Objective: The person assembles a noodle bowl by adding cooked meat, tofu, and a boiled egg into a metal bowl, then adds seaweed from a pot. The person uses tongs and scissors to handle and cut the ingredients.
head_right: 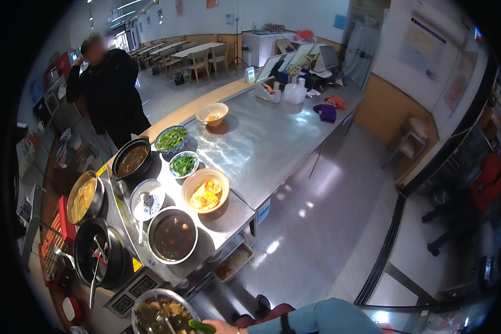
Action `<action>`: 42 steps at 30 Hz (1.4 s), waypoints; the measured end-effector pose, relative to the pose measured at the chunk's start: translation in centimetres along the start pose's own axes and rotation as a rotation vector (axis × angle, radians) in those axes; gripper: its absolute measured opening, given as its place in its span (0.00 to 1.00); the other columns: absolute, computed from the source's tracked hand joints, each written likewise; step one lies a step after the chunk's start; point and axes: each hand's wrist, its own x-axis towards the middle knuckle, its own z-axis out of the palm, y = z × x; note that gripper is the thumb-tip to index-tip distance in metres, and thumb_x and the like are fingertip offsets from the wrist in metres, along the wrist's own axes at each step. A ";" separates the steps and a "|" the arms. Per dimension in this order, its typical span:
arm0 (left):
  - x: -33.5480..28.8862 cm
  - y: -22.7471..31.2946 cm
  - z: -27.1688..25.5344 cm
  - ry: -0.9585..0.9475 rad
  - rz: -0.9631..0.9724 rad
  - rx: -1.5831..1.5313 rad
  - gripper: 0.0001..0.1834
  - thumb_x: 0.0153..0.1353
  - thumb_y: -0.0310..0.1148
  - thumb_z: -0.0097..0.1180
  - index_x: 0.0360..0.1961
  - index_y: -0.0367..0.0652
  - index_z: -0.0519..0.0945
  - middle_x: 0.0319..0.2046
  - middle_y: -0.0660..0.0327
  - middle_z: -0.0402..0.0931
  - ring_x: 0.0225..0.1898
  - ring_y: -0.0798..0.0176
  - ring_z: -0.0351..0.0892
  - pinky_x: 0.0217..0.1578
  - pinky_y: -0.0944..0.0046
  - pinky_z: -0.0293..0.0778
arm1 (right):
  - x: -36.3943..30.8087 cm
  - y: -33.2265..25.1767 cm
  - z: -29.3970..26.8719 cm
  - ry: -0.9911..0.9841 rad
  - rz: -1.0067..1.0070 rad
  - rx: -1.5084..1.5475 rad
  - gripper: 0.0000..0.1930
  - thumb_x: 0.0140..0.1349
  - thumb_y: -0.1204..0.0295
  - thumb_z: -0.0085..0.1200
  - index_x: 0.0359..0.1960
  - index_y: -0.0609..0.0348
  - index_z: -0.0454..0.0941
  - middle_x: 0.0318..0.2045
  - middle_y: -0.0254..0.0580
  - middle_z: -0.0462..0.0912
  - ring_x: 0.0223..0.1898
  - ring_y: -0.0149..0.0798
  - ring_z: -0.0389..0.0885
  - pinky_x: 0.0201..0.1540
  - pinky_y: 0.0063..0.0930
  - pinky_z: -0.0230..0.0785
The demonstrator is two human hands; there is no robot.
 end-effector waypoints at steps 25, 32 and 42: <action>11.0 -30.4 73.3 -0.536 0.048 0.024 0.05 0.63 0.30 0.54 0.31 0.42 0.75 0.23 0.64 0.74 0.17 0.69 0.74 0.15 0.73 0.73 | -20.3 -16.0 -71.7 1.131 0.076 0.427 0.16 0.69 0.75 0.55 0.55 0.66 0.72 0.32 0.46 0.81 0.31 0.40 0.83 0.38 0.38 0.82; 18.0 -33.0 79.5 -0.549 0.078 -0.058 0.14 0.72 0.43 0.53 0.41 0.44 0.79 0.27 0.66 0.77 0.25 0.70 0.76 0.20 0.70 0.75 | -26.8 -17.1 -88.6 1.188 0.015 0.715 0.15 0.68 0.74 0.55 0.55 0.65 0.74 0.32 0.51 0.82 0.34 0.47 0.84 0.40 0.46 0.81; -16.0 -34.5 96.1 -0.585 0.626 0.631 0.20 0.70 0.35 0.58 0.58 0.36 0.76 0.53 0.57 0.78 0.53 0.59 0.78 0.51 0.62 0.77 | -6.5 -37.4 -108.1 0.525 -0.015 0.409 0.14 0.66 0.67 0.62 0.48 0.58 0.77 0.36 0.32 0.80 0.37 0.27 0.80 0.42 0.24 0.74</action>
